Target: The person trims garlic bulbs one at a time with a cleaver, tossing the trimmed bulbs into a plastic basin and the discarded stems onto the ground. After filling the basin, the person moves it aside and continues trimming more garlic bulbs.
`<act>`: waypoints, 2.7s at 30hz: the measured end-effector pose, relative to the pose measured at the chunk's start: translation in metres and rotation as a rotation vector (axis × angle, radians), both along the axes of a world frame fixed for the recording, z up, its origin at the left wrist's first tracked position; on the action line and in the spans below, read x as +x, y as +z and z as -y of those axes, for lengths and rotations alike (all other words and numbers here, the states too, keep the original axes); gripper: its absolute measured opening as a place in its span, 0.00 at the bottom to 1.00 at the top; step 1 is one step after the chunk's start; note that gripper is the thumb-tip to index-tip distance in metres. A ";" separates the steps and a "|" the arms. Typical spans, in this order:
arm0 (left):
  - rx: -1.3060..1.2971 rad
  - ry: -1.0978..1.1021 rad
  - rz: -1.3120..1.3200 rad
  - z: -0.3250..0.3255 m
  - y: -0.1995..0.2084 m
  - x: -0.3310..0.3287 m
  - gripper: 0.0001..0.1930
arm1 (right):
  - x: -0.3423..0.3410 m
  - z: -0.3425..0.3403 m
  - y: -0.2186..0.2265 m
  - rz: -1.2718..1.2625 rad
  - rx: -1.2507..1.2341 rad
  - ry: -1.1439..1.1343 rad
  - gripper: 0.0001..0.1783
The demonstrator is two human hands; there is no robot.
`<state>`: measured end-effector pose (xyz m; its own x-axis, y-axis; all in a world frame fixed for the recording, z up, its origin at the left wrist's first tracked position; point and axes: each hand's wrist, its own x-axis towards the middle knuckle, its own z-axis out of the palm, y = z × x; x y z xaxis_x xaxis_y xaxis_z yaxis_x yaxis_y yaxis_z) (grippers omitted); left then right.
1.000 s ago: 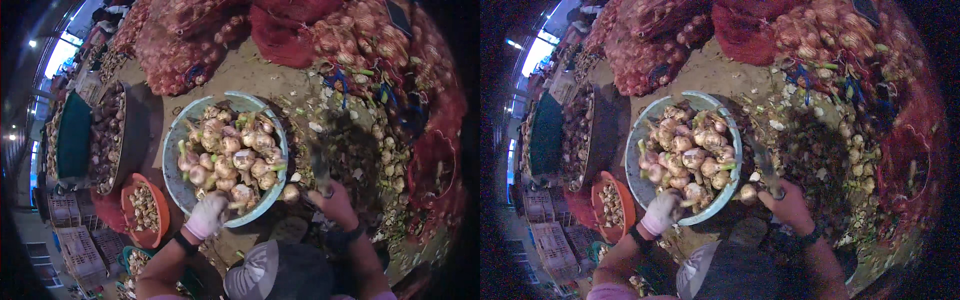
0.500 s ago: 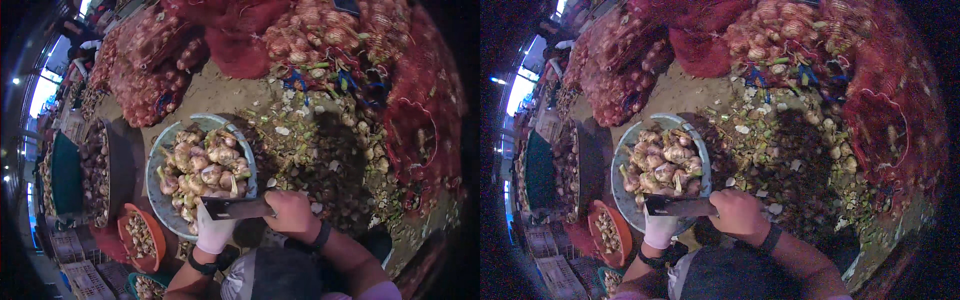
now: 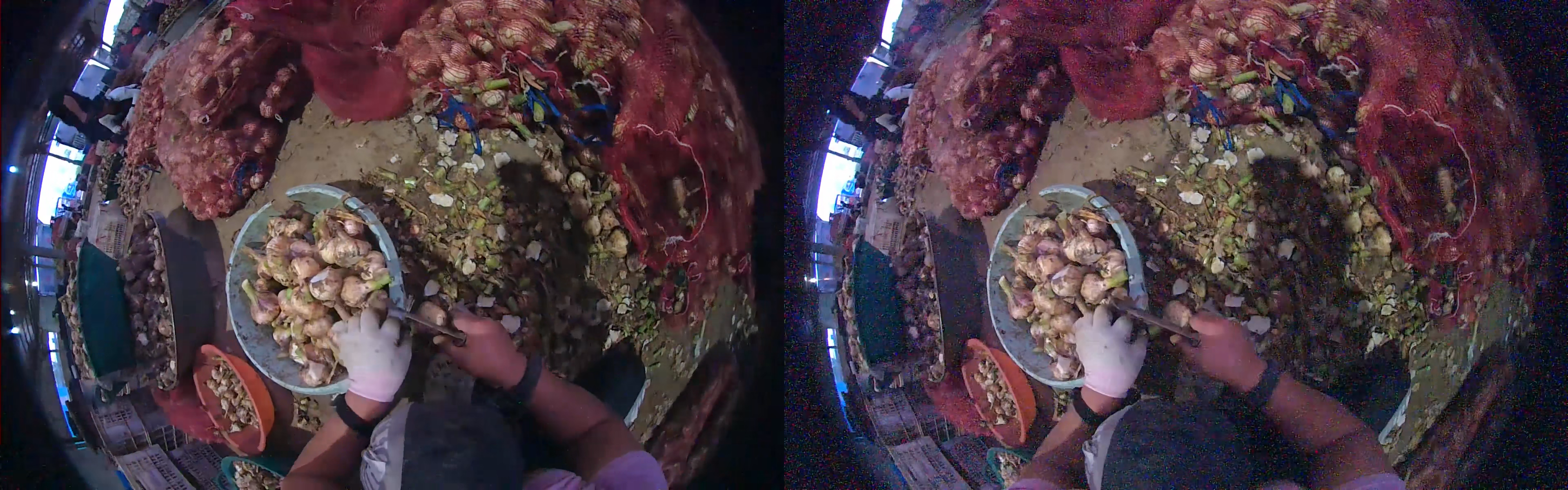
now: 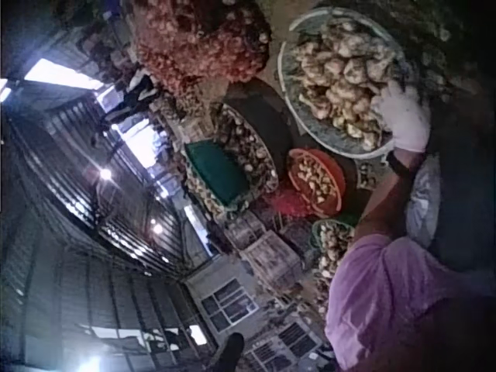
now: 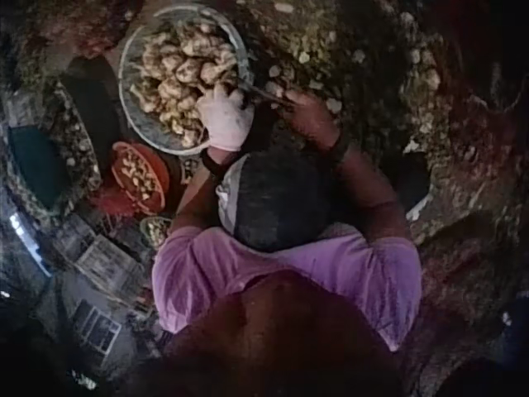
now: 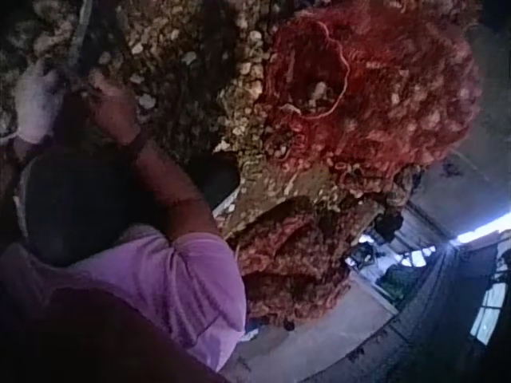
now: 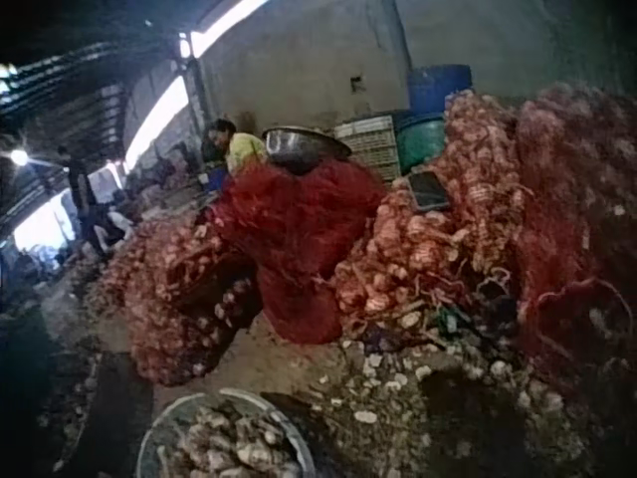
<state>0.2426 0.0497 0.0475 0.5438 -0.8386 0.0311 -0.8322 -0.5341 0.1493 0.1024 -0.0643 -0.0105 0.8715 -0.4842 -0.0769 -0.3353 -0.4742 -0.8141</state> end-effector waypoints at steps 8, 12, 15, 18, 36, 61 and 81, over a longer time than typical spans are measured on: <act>0.144 0.023 0.019 0.006 -0.006 0.001 0.12 | 0.000 -0.005 -0.005 -0.341 0.149 0.054 0.20; 0.211 0.047 0.015 0.006 -0.003 0.003 0.11 | 0.004 -0.007 0.007 -0.330 0.233 0.080 0.19; 0.254 0.050 0.015 0.010 -0.004 0.004 0.10 | 0.000 -0.008 -0.001 -0.311 0.192 0.093 0.19; 0.247 0.013 0.029 0.009 -0.003 0.006 0.09 | 0.003 -0.005 -0.004 -0.432 0.173 0.135 0.19; 0.337 -0.413 -0.312 0.023 -0.013 -0.014 0.14 | -0.010 0.025 0.001 -0.066 0.404 -0.451 0.18; -0.659 0.662 -0.285 -0.095 0.032 0.114 0.29 | 0.107 0.107 -0.018 -0.201 0.921 -0.167 0.14; -0.300 1.479 -0.779 -0.221 -0.085 0.207 0.30 | 0.217 0.092 -0.057 -0.264 1.070 -0.287 0.35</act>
